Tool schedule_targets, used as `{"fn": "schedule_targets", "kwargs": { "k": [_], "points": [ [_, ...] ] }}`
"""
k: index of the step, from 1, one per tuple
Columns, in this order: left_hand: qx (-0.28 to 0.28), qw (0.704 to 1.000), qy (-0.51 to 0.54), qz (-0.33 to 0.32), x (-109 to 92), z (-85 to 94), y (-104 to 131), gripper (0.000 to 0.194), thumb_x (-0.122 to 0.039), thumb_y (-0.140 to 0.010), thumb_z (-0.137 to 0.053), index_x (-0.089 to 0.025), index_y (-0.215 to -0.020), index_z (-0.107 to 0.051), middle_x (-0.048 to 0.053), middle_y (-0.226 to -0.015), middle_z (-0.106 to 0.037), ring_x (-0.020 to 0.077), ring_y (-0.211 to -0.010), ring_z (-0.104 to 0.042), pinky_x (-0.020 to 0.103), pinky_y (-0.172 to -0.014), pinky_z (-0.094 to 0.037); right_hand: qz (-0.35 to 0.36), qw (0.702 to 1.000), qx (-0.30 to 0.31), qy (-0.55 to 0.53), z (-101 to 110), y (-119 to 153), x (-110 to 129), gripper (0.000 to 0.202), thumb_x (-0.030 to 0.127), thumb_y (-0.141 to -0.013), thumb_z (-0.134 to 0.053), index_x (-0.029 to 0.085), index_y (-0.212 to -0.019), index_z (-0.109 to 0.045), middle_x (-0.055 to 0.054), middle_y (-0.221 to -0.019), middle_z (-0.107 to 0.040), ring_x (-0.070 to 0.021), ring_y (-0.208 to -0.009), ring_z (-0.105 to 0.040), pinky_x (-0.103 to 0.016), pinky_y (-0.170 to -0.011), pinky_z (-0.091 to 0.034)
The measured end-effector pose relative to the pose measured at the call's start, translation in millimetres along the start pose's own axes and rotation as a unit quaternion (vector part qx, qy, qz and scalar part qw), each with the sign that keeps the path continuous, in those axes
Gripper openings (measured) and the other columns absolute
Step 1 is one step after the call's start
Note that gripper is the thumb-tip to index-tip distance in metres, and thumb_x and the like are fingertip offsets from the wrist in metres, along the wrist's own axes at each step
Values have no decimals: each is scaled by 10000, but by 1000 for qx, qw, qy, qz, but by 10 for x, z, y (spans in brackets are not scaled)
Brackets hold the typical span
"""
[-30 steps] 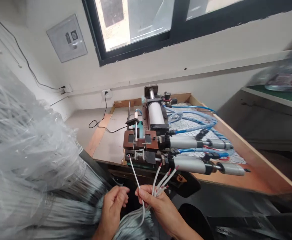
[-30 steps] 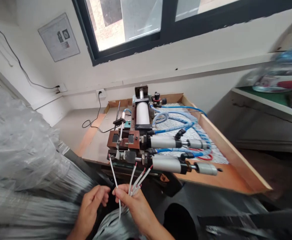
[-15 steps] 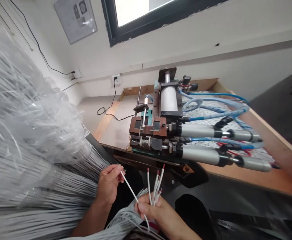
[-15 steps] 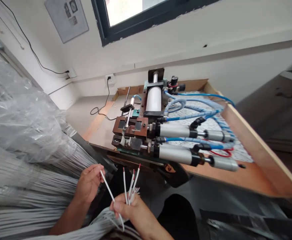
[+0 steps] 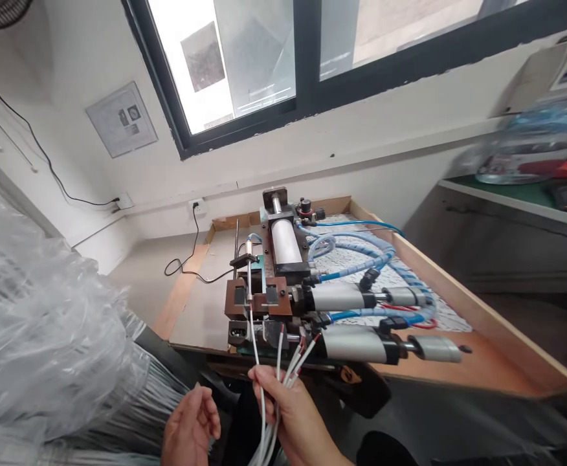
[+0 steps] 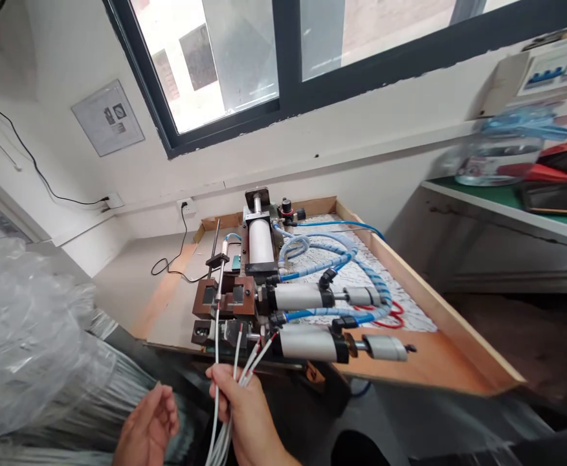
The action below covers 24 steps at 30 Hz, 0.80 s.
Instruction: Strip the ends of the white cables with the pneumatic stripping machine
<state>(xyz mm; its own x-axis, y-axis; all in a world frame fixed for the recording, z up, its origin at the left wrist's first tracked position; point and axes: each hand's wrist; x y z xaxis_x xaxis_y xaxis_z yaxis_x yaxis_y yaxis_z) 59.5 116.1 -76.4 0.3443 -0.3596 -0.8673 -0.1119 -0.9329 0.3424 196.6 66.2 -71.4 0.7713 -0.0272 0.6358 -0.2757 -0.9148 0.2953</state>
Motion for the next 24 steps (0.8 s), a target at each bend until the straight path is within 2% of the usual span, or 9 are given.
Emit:
{"fn": "schedule_targets", "kwargs": {
  "k": [7,13,17,21,24],
  "points": [
    [37,998,-15,57,29,14,-51,266,-373,-497,-704,-126,-553,-621,-3,-431,-553,89,-389,-475,207,-370,-342,-23,1000,-1,-1,-8,-69,60,261,358,-591,-663,102,-617,-624,48,-435,-415,-35,-385,-274,-181,-391,-169],
    [42,999,-9,32,29,-20,30,220,-324,-535,-695,-119,-576,-629,-4,-461,-556,82,-413,-480,199,-380,-349,6,999,9,45,29,-46,67,263,368,-608,-649,107,-628,-628,36,-460,-442,-41,-401,-281,-189,-403,-175],
    [52,998,-30,-12,-16,-133,168,171,-273,-607,-650,-128,-696,-652,21,-565,-603,104,-509,-528,205,-419,-376,26,989,51,136,115,128,-71,265,371,-653,-614,111,-600,-622,22,-474,-473,-51,-422,-296,-200,-429,-189],
    [115,987,-97,-64,-30,-228,293,229,-267,-687,-570,-131,-858,-636,94,-792,-638,168,-709,-566,216,-442,-389,3,970,97,225,238,375,-315,298,372,-656,-606,119,-500,-593,26,-433,-448,-67,-436,-306,-215,-447,-215],
    [137,978,-147,-59,20,-212,359,192,-256,-677,-578,-120,-796,-644,47,-650,-613,115,-542,-532,206,-414,-357,-8,960,111,258,280,514,-370,260,363,-651,-608,126,-545,-630,16,-450,-483,-82,-448,-351,-221,-462,-260]
  ]
}}
Point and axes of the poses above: each hand's wrist, its own y-axis away from the middle knuckle, its own z-axis out of the back of the hand, x = y × z
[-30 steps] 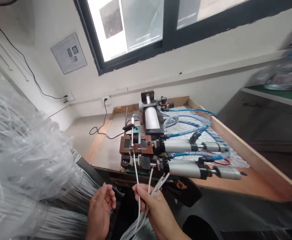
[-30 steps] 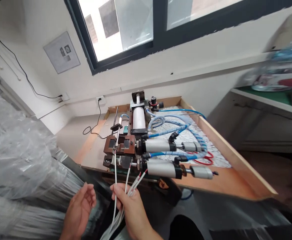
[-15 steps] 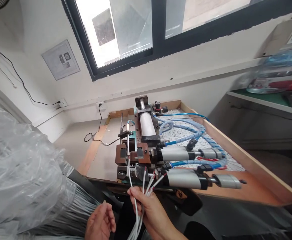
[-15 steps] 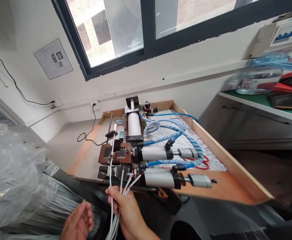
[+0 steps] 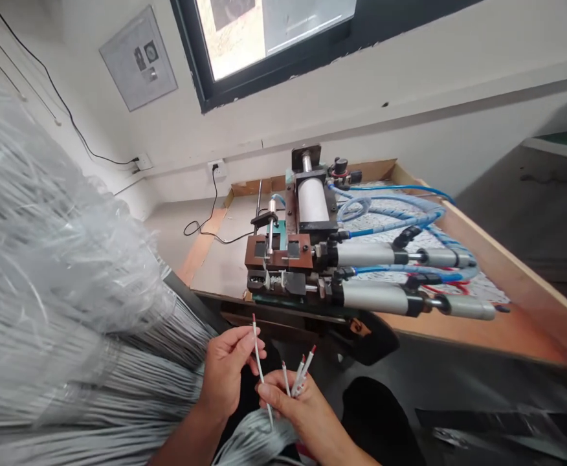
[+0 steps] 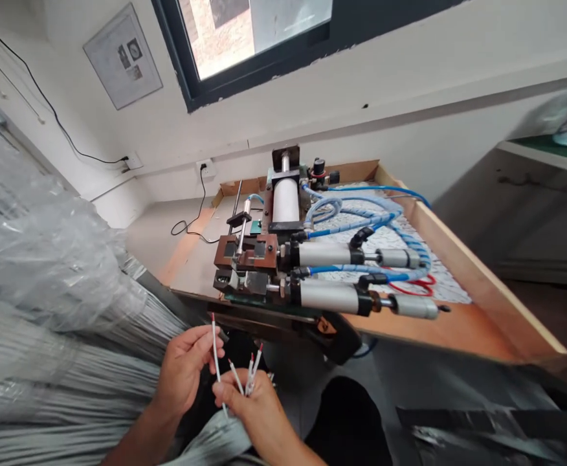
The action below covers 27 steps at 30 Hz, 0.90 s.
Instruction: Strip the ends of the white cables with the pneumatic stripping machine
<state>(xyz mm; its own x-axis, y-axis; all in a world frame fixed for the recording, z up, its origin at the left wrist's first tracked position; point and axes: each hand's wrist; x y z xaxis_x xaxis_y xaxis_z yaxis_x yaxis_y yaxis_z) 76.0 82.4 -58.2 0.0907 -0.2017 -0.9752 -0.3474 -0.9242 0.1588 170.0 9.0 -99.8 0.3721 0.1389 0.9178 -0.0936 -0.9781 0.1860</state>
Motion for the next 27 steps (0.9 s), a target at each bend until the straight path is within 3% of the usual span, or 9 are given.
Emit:
{"fn": "schedule_targets", "kwargs": {
  "k": [5,9,14,16,20,23,25,27],
  "points": [
    [40,998,-5,45,97,22,175,153,-256,-662,-583,-116,-697,-632,-20,-481,-516,62,-392,-405,194,-364,-264,63,993,-96,-5,42,67,242,226,353,-651,-604,154,-748,-650,-6,-597,-572,-116,-537,-444,-232,-523,-344],
    [90,993,-13,69,130,37,293,134,-242,-665,-572,-119,-672,-626,-31,-455,-493,50,-371,-349,197,-363,-205,93,990,-107,13,57,96,388,186,317,-660,-594,134,-637,-619,19,-512,-507,-91,-483,-391,-220,-479,-316],
    [128,989,-46,55,130,62,370,146,-250,-668,-573,-116,-657,-631,-37,-434,-470,52,-382,-333,205,-380,-195,116,988,-96,45,26,209,332,208,312,-680,-576,137,-569,-580,28,-491,-471,-86,-472,-368,-223,-477,-295],
    [143,987,-53,52,136,63,386,139,-247,-646,-599,-115,-616,-628,-32,-435,-479,56,-397,-353,206,-395,-215,112,988,-102,7,9,242,281,201,310,-651,-604,135,-557,-571,23,-493,-484,-89,-472,-372,-224,-476,-288],
    [157,985,-35,63,172,40,387,138,-236,-644,-604,-111,-587,-615,-35,-423,-470,49,-384,-349,202,-396,-221,95,981,-143,-95,23,241,194,250,331,-624,-612,142,-491,-517,37,-449,-433,-77,-435,-325,-218,-441,-252],
    [136,989,-10,63,165,6,338,140,-250,-672,-574,-122,-621,-602,-48,-419,-452,43,-360,-339,193,-372,-210,107,974,-187,-73,71,229,179,240,337,-670,-573,142,-535,-541,37,-479,-433,-74,-445,-304,-212,-437,-231],
    [111,993,3,45,119,-30,277,128,-256,-691,-555,-138,-659,-594,-47,-448,-474,48,-376,-373,187,-375,-242,97,983,-158,-15,86,227,192,233,336,-689,-555,136,-573,-584,23,-499,-462,-84,-469,-332,-213,-448,-245],
    [83,996,17,22,45,-80,202,112,-252,-705,-540,-158,-741,-591,-37,-504,-513,65,-419,-438,185,-385,-287,75,993,-77,52,78,217,208,222,335,-678,-563,135,-599,-618,19,-489,-473,-97,-484,-360,-216,-463,-270]
  ]
}}
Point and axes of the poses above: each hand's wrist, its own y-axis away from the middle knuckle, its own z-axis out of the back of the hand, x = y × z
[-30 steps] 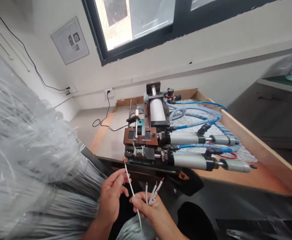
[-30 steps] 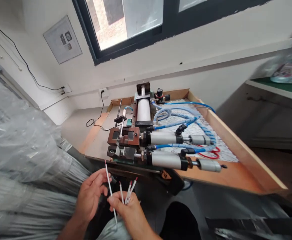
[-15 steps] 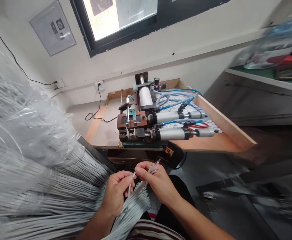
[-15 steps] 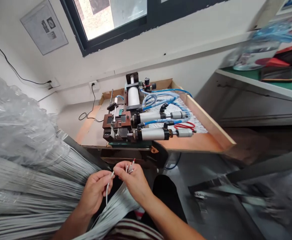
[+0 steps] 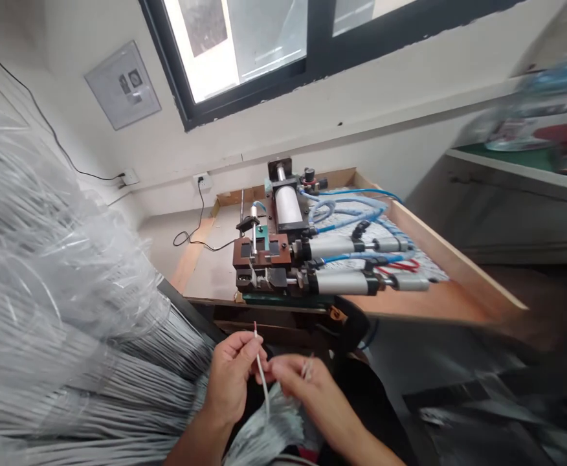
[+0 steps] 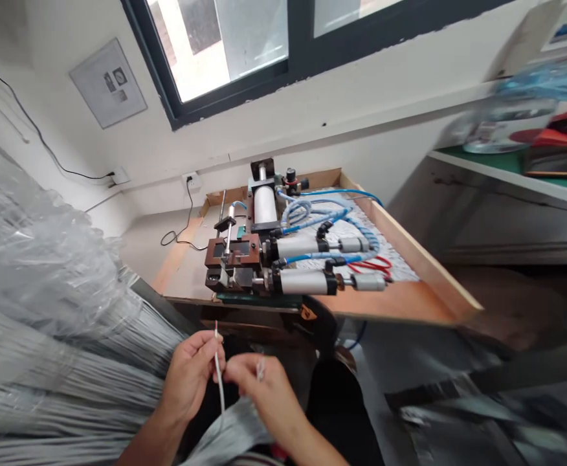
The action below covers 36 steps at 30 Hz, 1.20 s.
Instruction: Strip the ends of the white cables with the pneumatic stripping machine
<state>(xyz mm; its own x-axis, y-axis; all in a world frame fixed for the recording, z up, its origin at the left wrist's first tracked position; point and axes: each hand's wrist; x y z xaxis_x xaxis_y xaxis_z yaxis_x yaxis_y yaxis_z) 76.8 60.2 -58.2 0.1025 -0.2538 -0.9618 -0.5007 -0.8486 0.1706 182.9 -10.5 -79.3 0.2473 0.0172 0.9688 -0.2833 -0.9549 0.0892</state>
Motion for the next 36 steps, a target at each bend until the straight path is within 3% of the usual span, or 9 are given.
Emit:
{"fn": "schedule_targets", "kwargs": {
  "k": [2,4,9,12,15,19,25,36],
  "points": [
    [-29,999,12,-25,-90,-45,-82,157,-233,-704,-543,-172,-843,-583,-24,-555,-542,91,-476,-503,190,-393,-328,4,998,55,42,-15,-32,8,220,339,-656,-578,142,-568,-623,22,-471,-467,-102,-483,-371,-218,-472,-289],
    [-60,997,24,-43,-176,-83,-159,193,-209,-685,-565,-171,-874,-583,-9,-608,-562,114,-526,-547,195,-395,-353,25,996,55,69,-18,-94,8,257,354,-662,-567,150,-514,-614,14,-477,-478,-108,-490,-387,-218,-480,-303],
    [-118,988,41,-88,-338,-53,-359,116,-229,-685,-564,-132,-635,-601,29,-606,-598,121,-544,-554,206,-425,-386,35,998,47,30,20,-332,-19,344,427,-669,-538,156,-476,-629,1,-455,-488,-95,-436,-375,-212,-438,-291],
    [-181,974,69,-120,-397,57,-499,98,-228,-662,-588,-143,-616,-600,6,-576,-596,99,-508,-519,203,-429,-389,10,999,25,-38,28,-488,-25,354,471,-626,-566,149,-501,-643,-6,-444,-520,-80,-390,-361,-208,-407,-263],
    [-228,961,86,-133,-400,163,-602,85,-240,-658,-596,-158,-634,-603,-15,-581,-589,97,-519,-518,197,-428,-391,-20,991,-38,-124,13,-637,10,342,479,-588,-606,141,-578,-657,-18,-470,-563,-70,-372,-358,-203,-394,-247],
    [-232,965,79,-96,-340,210,-646,105,-255,-630,-620,-153,-620,-597,-9,-570,-581,110,-519,-512,205,-407,-387,-54,972,-80,-215,-37,-803,96,325,447,-554,-656,126,-607,-658,-16,-481,-561,-55,-384,-356,-179,-396,-239],
    [-251,964,65,-65,-284,201,-673,160,-286,-545,-680,-156,-614,-619,-5,-567,-592,116,-515,-519,203,-387,-380,-113,951,-75,-279,-82,-963,113,342,444,-517,-681,107,-560,-635,6,-418,-507,-34,-340,-317,-163,-370,-177],
    [-226,973,39,-35,-169,228,-661,133,-275,-599,-651,-162,-670,-639,-2,-597,-578,110,-558,-521,190,-406,-381,-91,958,-51,-268,-41,-1003,157,318,443,-585,-632,126,-571,-610,27,-434,-467,-40,-358,-260,-185,-381,-175]
  ]
}}
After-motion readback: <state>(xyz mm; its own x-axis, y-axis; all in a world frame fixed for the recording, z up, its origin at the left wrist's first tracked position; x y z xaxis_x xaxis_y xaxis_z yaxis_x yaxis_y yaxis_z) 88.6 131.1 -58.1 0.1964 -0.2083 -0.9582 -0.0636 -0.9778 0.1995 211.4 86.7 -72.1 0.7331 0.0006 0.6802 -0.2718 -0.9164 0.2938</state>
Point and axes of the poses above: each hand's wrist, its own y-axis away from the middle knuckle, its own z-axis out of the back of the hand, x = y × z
